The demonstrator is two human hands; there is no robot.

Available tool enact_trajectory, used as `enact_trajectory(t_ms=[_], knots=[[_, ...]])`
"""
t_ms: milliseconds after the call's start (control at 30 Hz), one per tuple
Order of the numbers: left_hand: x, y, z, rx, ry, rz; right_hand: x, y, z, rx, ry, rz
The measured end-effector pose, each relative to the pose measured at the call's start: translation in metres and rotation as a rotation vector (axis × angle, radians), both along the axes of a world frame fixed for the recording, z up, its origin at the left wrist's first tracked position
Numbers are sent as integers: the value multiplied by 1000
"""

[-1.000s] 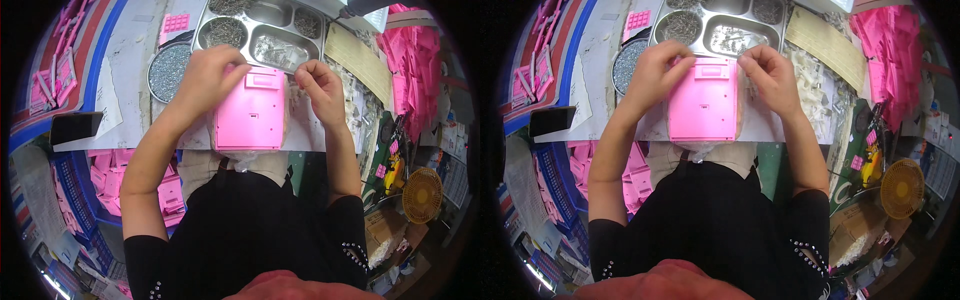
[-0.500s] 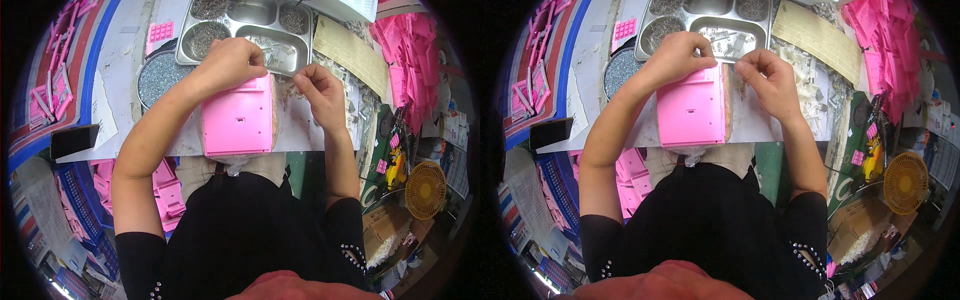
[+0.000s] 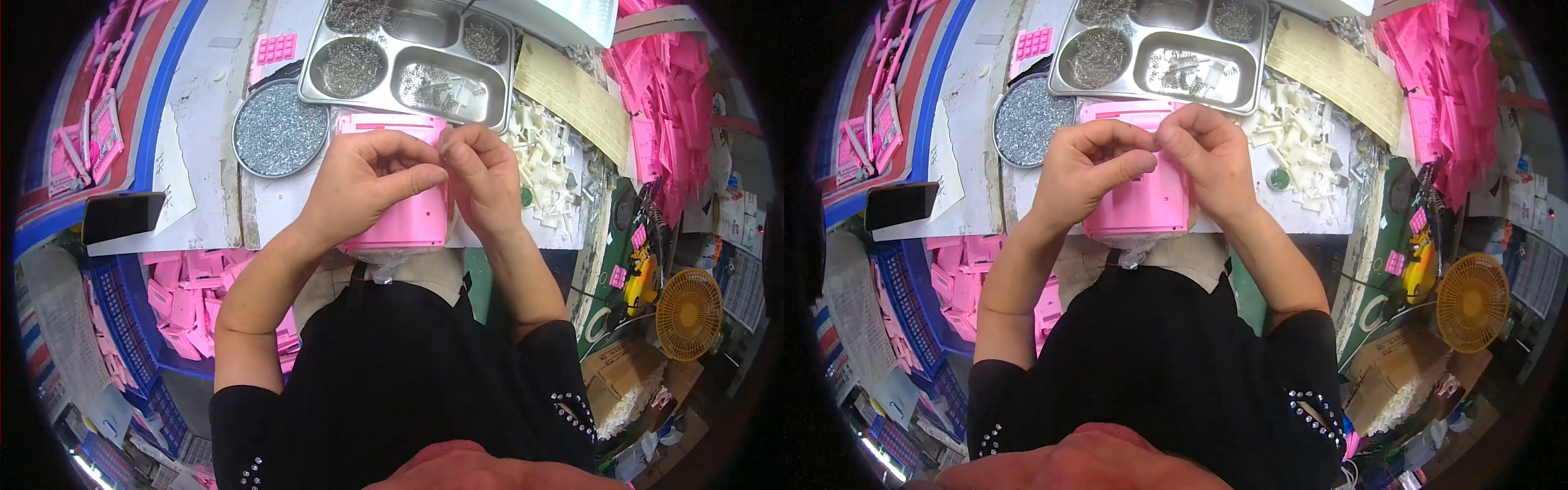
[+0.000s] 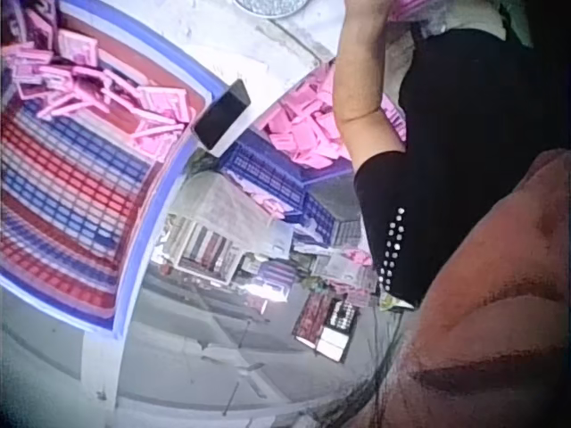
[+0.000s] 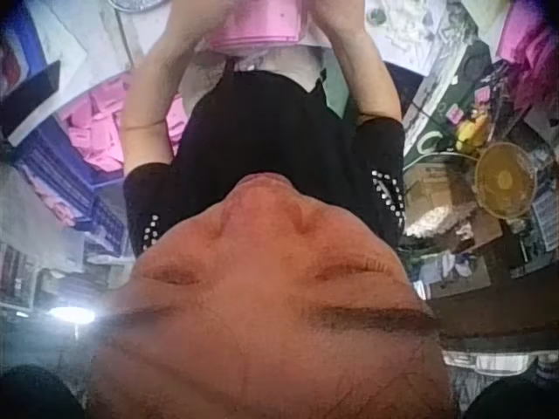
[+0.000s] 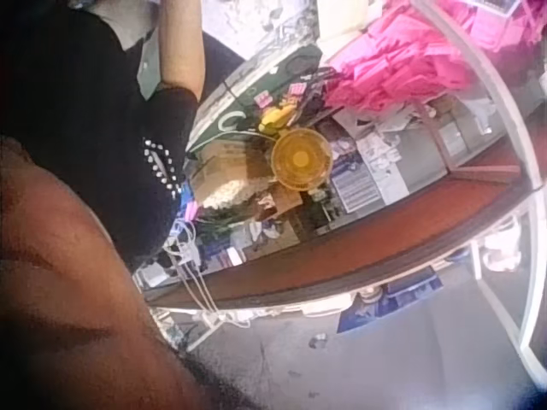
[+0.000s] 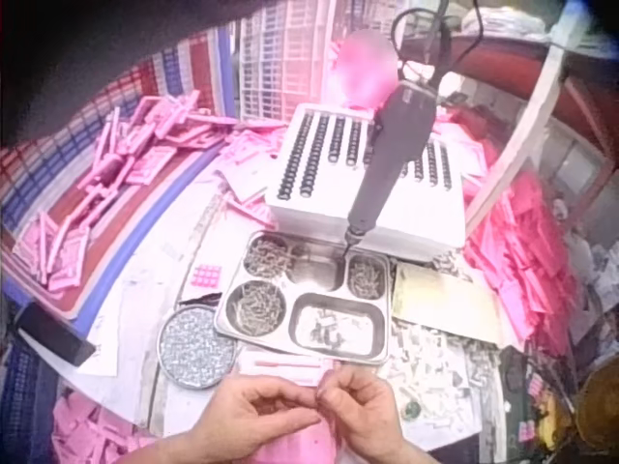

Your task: Assembling electronic components and soldering wires inside a pink toy housing at a factory workbench.

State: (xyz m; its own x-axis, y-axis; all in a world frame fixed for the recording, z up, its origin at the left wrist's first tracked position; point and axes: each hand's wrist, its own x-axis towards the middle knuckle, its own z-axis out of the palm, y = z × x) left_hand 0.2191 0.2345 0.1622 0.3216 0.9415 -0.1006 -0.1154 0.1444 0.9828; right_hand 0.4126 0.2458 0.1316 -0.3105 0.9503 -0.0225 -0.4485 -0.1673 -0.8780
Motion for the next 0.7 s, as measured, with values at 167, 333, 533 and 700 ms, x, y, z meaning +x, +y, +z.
enact_trajectory(t_ms=[167,333,533,700], knots=[[0,-6,-7,-209,-273,-68,-5,-17,-3,126,-15,-69],[-6,-12,-10,-500,-577,-188,-11,-22,4,353,-83,-127],[-4,-7,-3,-76,-203,61,-13,-17,-1,270,-146,-241],[-34,-4,0,542,573,189,20,-6,-21,613,-862,-224]])
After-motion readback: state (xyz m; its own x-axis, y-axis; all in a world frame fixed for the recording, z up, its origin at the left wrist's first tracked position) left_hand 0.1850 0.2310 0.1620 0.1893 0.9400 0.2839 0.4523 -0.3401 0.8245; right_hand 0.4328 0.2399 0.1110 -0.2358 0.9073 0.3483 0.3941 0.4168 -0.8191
